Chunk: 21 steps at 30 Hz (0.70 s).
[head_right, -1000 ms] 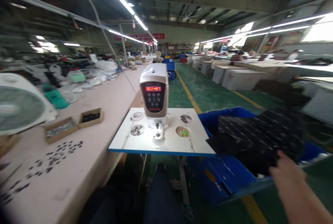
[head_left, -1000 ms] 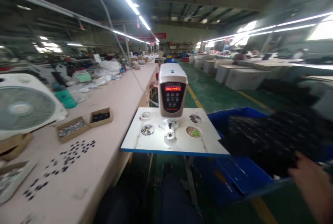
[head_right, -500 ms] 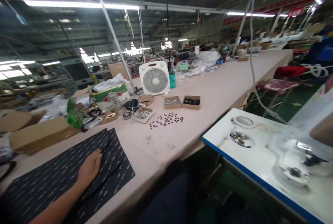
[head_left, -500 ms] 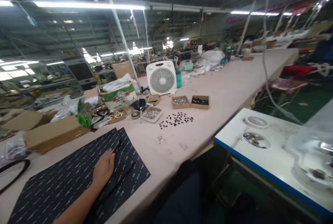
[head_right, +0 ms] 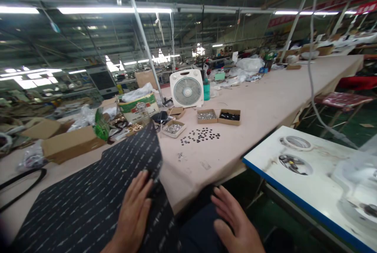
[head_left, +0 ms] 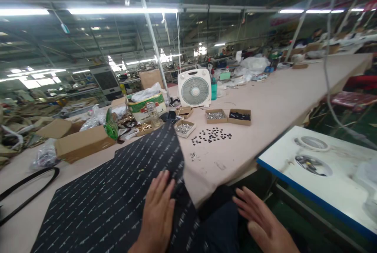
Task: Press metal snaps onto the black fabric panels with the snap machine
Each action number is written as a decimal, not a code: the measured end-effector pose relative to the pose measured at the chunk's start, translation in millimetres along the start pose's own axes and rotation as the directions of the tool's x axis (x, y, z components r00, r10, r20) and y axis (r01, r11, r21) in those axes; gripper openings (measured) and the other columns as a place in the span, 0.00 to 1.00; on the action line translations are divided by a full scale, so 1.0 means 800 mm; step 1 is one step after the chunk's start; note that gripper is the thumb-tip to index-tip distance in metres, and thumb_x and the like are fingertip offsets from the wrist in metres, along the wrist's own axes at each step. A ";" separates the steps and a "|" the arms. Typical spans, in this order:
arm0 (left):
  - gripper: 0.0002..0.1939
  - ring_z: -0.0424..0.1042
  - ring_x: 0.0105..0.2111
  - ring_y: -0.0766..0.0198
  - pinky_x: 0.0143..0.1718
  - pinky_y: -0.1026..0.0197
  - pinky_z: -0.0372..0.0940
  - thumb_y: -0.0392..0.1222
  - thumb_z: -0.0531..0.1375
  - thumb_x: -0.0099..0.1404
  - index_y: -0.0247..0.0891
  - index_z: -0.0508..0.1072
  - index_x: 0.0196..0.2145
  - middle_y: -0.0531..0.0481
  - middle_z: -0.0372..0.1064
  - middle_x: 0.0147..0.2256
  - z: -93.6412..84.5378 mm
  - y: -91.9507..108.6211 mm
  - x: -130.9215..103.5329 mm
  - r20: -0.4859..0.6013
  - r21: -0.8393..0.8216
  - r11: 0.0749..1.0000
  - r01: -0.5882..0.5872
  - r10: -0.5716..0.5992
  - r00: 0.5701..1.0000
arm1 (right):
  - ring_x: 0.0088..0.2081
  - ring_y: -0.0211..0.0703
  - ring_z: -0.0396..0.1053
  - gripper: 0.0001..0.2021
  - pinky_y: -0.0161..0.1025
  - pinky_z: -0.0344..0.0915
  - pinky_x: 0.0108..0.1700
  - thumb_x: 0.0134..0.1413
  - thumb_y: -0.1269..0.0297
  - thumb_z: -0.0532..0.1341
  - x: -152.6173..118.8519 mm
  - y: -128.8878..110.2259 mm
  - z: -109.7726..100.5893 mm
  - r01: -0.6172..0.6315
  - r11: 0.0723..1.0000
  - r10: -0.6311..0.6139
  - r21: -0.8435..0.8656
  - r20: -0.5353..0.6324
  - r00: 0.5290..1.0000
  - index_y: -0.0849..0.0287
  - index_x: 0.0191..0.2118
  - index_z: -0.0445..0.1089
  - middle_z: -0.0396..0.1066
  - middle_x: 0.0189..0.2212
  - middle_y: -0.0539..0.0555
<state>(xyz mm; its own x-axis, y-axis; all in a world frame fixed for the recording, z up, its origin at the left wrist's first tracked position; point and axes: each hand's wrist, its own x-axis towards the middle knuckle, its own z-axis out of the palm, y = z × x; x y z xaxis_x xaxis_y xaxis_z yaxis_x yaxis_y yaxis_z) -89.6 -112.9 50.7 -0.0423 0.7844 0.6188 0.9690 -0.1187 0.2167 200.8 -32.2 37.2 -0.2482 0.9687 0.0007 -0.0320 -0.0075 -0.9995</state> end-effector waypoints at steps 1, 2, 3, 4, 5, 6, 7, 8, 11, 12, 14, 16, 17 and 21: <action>0.27 0.46 0.70 0.55 0.70 0.47 0.48 0.33 0.52 0.69 0.43 0.61 0.65 0.48 0.49 0.69 0.008 0.024 -0.004 0.033 0.025 0.991 -0.134 0.133 0.991 | 0.57 0.63 0.70 0.44 0.56 0.69 0.56 0.43 0.39 0.70 0.012 -0.015 0.025 0.017 0.998 -0.022 0.059 0.088 0.996 0.51 0.65 0.62 0.66 0.61 0.64; 0.27 0.46 0.70 0.54 0.70 0.47 0.47 0.34 0.54 0.68 0.41 0.63 0.63 0.47 0.51 0.69 0.015 0.045 -0.006 0.061 0.036 0.965 -0.262 0.259 0.964 | 0.58 0.62 0.69 0.45 0.55 0.68 0.58 0.42 0.43 0.71 0.024 -0.031 0.047 0.028 0.996 -0.039 0.079 0.133 0.990 0.52 0.66 0.60 0.66 0.61 0.63; 0.25 0.46 0.70 0.53 0.70 0.47 0.46 0.37 0.55 0.67 0.39 0.65 0.62 0.45 0.53 0.68 0.021 0.063 -0.007 0.080 0.022 0.929 -0.368 0.366 0.927 | 0.58 0.60 0.69 0.44 0.54 0.66 0.60 0.43 0.47 0.72 0.035 -0.046 0.064 0.017 0.998 -0.026 0.059 0.149 0.988 0.53 0.65 0.61 0.68 0.60 0.62; 0.25 0.47 0.70 0.52 0.70 0.48 0.46 0.41 0.57 0.67 0.37 0.66 0.61 0.44 0.55 0.67 0.024 0.076 -0.007 0.084 -0.008 0.892 -0.451 0.450 0.889 | 0.55 0.61 0.71 0.40 0.55 0.67 0.59 0.42 0.48 0.73 0.045 -0.058 0.075 0.004 0.999 -0.009 0.044 0.100 0.995 0.56 0.61 0.67 0.73 0.55 0.62; 0.26 0.47 0.69 0.51 0.70 0.47 0.47 0.45 0.57 0.66 0.36 0.66 0.60 0.43 0.56 0.66 0.025 0.085 -0.003 0.075 -0.047 0.865 -0.500 0.502 0.862 | 0.52 0.61 0.73 0.34 0.55 0.68 0.57 0.44 0.47 0.72 0.053 -0.066 0.079 -0.021 0.999 0.019 0.039 0.057 0.998 0.59 0.56 0.72 0.76 0.50 0.62; 0.28 0.48 0.69 0.49 0.69 0.47 0.48 0.47 0.58 0.66 0.35 0.65 0.61 0.42 0.56 0.66 0.022 0.089 0.003 0.057 -0.088 0.855 -0.512 0.517 0.854 | 0.49 0.61 0.75 0.29 0.55 0.69 0.56 0.46 0.47 0.71 0.058 -0.071 0.075 -0.047 0.998 0.046 0.042 0.024 0.999 0.60 0.51 0.75 0.78 0.46 0.62; 0.30 0.48 0.69 0.48 0.69 0.46 0.50 0.48 0.58 0.65 0.35 0.63 0.62 0.41 0.56 0.66 0.017 0.088 0.013 0.032 -0.117 0.863 -0.491 0.498 0.867 | 0.47 0.61 0.75 0.26 0.55 0.70 0.54 0.47 0.47 0.70 0.060 -0.072 0.066 -0.068 0.996 0.068 0.057 0.002 0.998 0.61 0.47 0.77 0.79 0.44 0.61; 0.32 0.49 0.69 0.47 0.68 0.44 0.52 0.47 0.60 0.65 0.36 0.60 0.64 0.40 0.54 0.67 0.009 0.082 0.026 0.008 -0.131 0.886 -0.444 0.449 0.894 | 0.47 0.61 0.76 0.24 0.55 0.70 0.54 0.48 0.47 0.70 0.060 -0.071 0.051 -0.084 0.994 0.085 0.076 -0.007 0.996 0.61 0.45 0.78 0.79 0.43 0.61; 0.43 0.48 0.69 0.45 0.68 0.39 0.51 0.46 0.65 0.63 0.39 0.49 0.69 0.38 0.49 0.69 -0.015 0.050 0.082 -0.055 -0.045 0.962 -0.268 0.265 0.963 | 0.49 0.62 0.75 0.24 0.57 0.68 0.56 0.46 0.49 0.72 0.049 -0.060 -0.002 -0.100 0.987 0.108 0.124 -0.060 0.992 0.59 0.46 0.78 0.79 0.44 0.59; 0.48 0.47 0.69 0.44 0.68 0.38 0.50 0.50 0.67 0.61 0.39 0.46 0.70 0.37 0.47 0.69 -0.020 0.039 0.102 -0.054 -0.014 0.966 -0.258 0.257 0.965 | 0.50 0.62 0.74 0.24 0.58 0.67 0.57 0.46 0.49 0.72 0.043 -0.057 -0.018 -0.100 0.986 0.112 0.134 -0.082 0.990 0.58 0.47 0.78 0.79 0.44 0.59; 0.56 0.47 0.69 0.40 0.68 0.36 0.48 0.61 0.69 0.54 0.38 0.46 0.70 0.36 0.47 0.69 -0.020 0.022 0.136 0.000 -0.012 0.960 -0.279 0.279 0.960 | 0.50 0.61 0.74 0.22 0.58 0.65 0.59 0.47 0.50 0.72 0.030 -0.052 -0.042 -0.082 0.987 0.096 0.140 -0.091 0.991 0.57 0.47 0.78 0.79 0.45 0.58; 0.56 0.57 0.65 0.36 0.67 0.35 0.51 0.67 0.69 0.47 0.43 0.57 0.67 0.40 0.58 0.65 -0.003 0.013 0.155 0.176 -0.114 0.951 -0.287 0.304 0.936 | 0.49 0.60 0.75 0.20 0.57 0.65 0.59 0.50 0.51 0.70 0.019 -0.050 -0.058 -0.055 0.989 0.064 0.137 -0.063 0.996 0.57 0.46 0.78 0.79 0.45 0.57; 0.49 0.65 0.60 0.37 0.64 0.37 0.58 0.67 0.69 0.45 0.48 0.66 0.63 0.44 0.68 0.60 0.012 0.012 0.159 0.300 -0.199 0.946 -0.255 0.307 0.903 | 0.48 0.59 0.75 0.20 0.57 0.66 0.58 0.52 0.51 0.69 0.015 -0.050 -0.065 -0.036 0.992 0.044 0.120 -0.062 0.997 0.57 0.46 0.78 0.79 0.45 0.57; 0.14 0.80 0.39 0.43 0.38 0.46 0.77 0.61 0.62 0.52 0.74 0.78 0.39 0.64 0.80 0.35 0.099 0.030 0.163 0.659 -0.459 0.889 -0.008 0.347 0.668 | 0.57 0.61 0.69 0.29 0.60 0.61 0.62 0.50 0.56 0.68 0.001 -0.067 -0.098 0.048 0.959 -0.152 -0.278 -0.365 0.919 0.57 0.58 0.69 0.72 0.55 0.60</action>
<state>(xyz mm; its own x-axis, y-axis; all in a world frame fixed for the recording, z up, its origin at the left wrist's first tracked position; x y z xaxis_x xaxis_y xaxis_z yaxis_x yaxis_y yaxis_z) -52.7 34.7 76.5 0.4680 0.8837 -0.0093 0.7496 -0.3914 0.5337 278.3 -11.9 88.0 0.1303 0.9815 0.1401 0.2262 0.1081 -0.9681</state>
